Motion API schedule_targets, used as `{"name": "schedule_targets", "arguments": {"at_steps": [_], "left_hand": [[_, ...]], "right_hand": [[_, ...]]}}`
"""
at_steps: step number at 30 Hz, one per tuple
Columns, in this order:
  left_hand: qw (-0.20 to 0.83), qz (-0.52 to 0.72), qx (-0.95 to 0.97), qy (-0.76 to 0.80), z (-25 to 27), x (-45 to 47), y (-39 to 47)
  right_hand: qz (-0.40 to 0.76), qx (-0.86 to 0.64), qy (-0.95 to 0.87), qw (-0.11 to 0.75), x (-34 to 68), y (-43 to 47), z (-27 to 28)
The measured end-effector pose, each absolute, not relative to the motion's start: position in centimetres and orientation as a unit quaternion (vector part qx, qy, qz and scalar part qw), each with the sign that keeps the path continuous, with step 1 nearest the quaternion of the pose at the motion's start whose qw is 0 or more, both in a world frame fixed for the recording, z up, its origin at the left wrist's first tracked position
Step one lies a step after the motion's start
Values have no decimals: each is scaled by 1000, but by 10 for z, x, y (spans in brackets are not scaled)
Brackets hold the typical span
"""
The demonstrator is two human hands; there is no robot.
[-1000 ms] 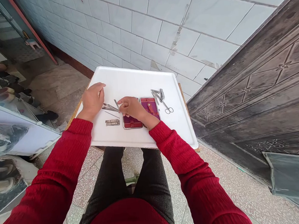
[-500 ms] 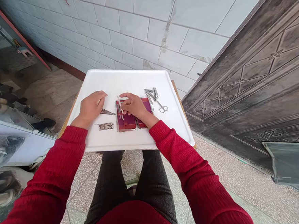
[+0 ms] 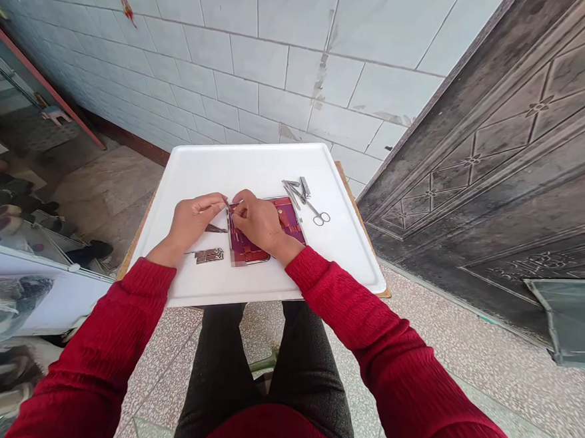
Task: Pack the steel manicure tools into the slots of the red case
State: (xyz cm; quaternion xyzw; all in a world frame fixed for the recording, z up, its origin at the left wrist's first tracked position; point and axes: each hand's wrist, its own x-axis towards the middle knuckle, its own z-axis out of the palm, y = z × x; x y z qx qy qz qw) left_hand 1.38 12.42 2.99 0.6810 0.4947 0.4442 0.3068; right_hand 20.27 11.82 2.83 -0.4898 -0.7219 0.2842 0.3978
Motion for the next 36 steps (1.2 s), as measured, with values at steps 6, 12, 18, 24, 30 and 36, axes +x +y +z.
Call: {"name": "schedule_targets", "arguments": {"at_steps": [6,12,18,24,30,36], "left_hand": [[405,474,605,496,39,16,116],[478,487,574,453,48,18,112],[529,491,542,431,44,14,115],[488,491,557,458,50,15,113],[463,488,569,474,47,19,114],[399,483,607,489,38,18,118]], "right_hand": [[527,-385,-607,453,202,123,26],[676,-312,-527,410,205,125,33],[704,-297,-520,382,204,121,37],[633,-326,-565,417,202,117,37],[595,-351,-578,435,196,120,32],[561,-381,-569,465,207,131,28]]}}
